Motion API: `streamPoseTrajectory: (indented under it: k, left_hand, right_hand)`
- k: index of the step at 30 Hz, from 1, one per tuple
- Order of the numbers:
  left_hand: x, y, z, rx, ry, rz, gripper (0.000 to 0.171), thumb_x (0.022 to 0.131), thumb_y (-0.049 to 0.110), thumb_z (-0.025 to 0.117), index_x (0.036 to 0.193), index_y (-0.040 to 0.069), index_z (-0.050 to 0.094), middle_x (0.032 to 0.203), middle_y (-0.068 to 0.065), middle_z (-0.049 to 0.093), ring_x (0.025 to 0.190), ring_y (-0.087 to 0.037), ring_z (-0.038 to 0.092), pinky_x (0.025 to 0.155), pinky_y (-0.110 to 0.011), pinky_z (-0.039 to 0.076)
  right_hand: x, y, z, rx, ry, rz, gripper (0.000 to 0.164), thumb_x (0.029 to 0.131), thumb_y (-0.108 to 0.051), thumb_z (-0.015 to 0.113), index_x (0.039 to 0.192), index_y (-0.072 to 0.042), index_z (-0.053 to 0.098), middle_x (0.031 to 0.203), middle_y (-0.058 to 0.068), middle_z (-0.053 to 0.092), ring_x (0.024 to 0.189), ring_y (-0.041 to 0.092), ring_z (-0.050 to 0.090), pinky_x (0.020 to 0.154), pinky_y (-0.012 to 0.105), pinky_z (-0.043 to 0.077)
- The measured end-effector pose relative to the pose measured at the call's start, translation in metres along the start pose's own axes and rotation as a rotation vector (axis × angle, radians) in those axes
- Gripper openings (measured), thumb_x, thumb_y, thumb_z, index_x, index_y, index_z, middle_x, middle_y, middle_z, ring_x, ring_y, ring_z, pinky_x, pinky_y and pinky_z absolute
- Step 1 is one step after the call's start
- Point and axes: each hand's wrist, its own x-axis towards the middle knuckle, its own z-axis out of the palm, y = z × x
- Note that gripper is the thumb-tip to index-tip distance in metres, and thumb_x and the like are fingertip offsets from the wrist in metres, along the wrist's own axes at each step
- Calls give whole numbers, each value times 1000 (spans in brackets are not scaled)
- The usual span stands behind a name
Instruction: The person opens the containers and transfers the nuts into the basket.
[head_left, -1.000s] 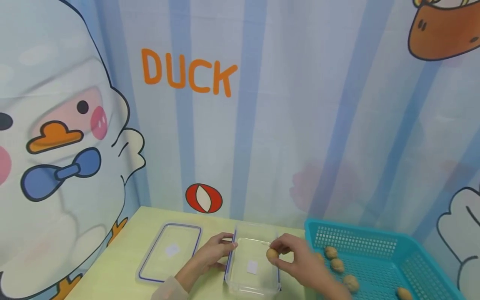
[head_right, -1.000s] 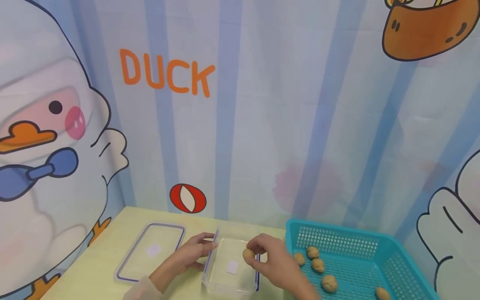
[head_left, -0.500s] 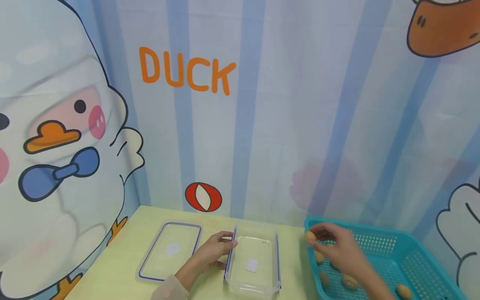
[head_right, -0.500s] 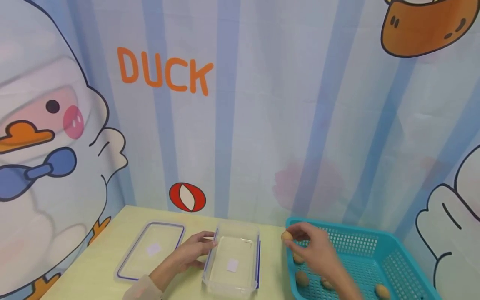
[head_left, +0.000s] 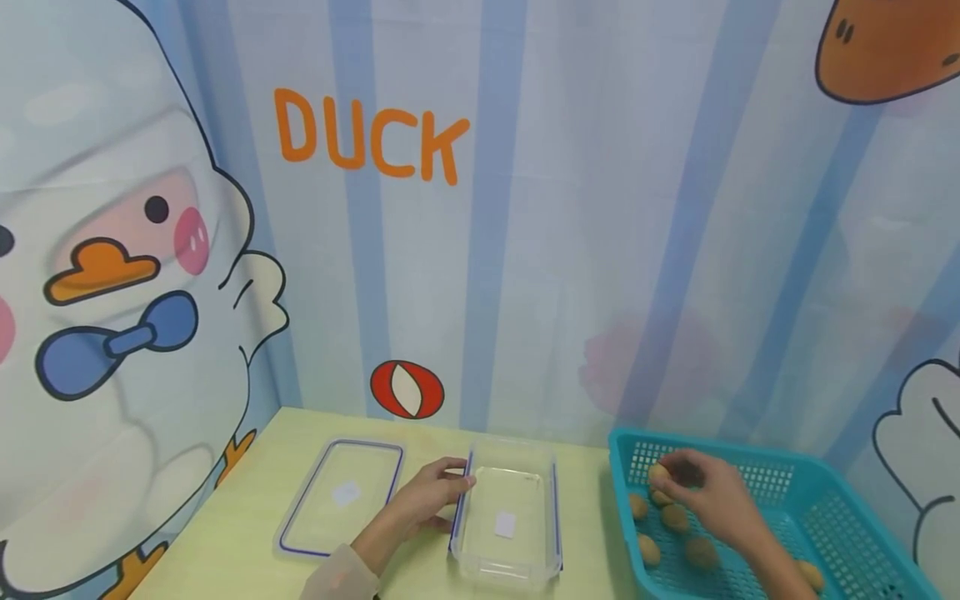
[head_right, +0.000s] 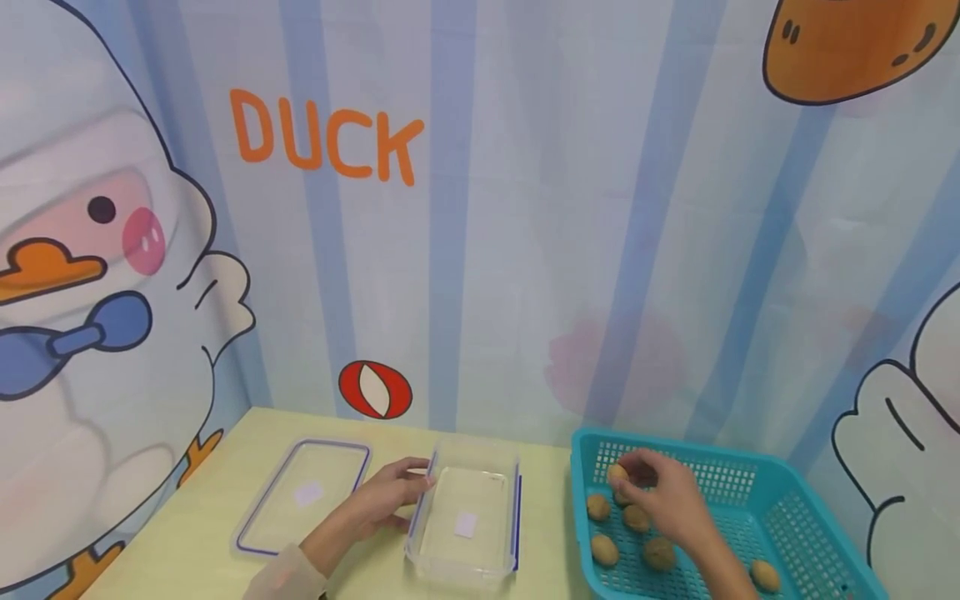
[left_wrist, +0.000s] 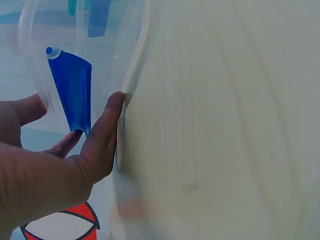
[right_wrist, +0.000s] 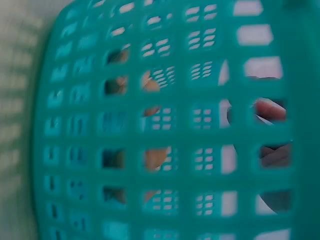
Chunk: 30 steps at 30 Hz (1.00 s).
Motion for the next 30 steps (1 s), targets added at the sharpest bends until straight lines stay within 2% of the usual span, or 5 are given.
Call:
streamPoseTrajectory:
  k: [5,12,30]
  left_hand:
    - [1,-1,-1,2,-4,-8,61,105,26,68,155,-1,45,138,-21,59,130,-47,59,81,-53,62]
    - [0,1,-1,-1,1,-11,62,104,26,69,154,0,45,138,-20,59,129,-44,60,81,-52,62]
    - [-3,1,0,-2,8,2,63,104,27,69,155,0,44,136,-18,61,129,-44,60,77,-47,62]
  right_hand:
    - [2,14,4,-19,-27,33,36,100,-35,76,122,-7,73,113,3,75,100,21,71,85,43,60]
    - [3,19,8,-36,-63,29,29,97,-20,78,120,-3,72,111,4,75,99,23,71,85,43,60]
    - [1,13,7,-34,-114,25,27,99,-24,78,116,-4,73,108,2,74,97,20,71,81,35,60]
